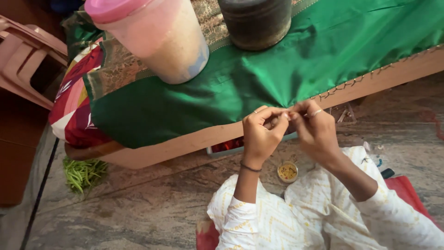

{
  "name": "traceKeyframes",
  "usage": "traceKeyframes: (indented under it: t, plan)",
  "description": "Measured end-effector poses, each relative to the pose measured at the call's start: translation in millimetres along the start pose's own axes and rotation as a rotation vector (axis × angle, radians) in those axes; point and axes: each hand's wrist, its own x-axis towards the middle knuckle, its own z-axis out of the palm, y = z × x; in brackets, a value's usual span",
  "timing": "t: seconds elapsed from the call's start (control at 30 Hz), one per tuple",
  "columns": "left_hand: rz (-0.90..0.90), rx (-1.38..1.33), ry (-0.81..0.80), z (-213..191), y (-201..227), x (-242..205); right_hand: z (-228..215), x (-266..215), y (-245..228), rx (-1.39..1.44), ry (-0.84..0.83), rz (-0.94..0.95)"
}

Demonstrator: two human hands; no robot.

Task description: Attaching decorative beads and thread to the edge of a green fabric.

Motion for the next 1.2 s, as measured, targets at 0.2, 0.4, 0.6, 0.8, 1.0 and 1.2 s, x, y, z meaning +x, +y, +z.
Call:
traceKeyframes:
  t: [0.2,0.4,0.6,0.8,1.0,1.2]
  plan:
    - [0.193,0.201,0.037,0,-3,-2,-12,20,24,0.769,-0.082,0.58]
    - [0.129,0.187,0.084,7,-11,-6,-15,13,-18,0.307,-0.001,0.421]
    - [0.075,0.131,0.081,8,-16,-4,-6,-3,-37,-0.19,0.11,0.043]
    - [0.061,0.066,0.042,5,-20,-3,-1,2,-25,-0.211,0.124,-0.063]
    - [0.006,0.094,0.114,-6,-11,-16,1,-12,-14,-0.165,0.105,0.118]
    - [-0.24,0.032,0.174,-4,-49,-37,13,-17,24,0.73,0.152,0.586]
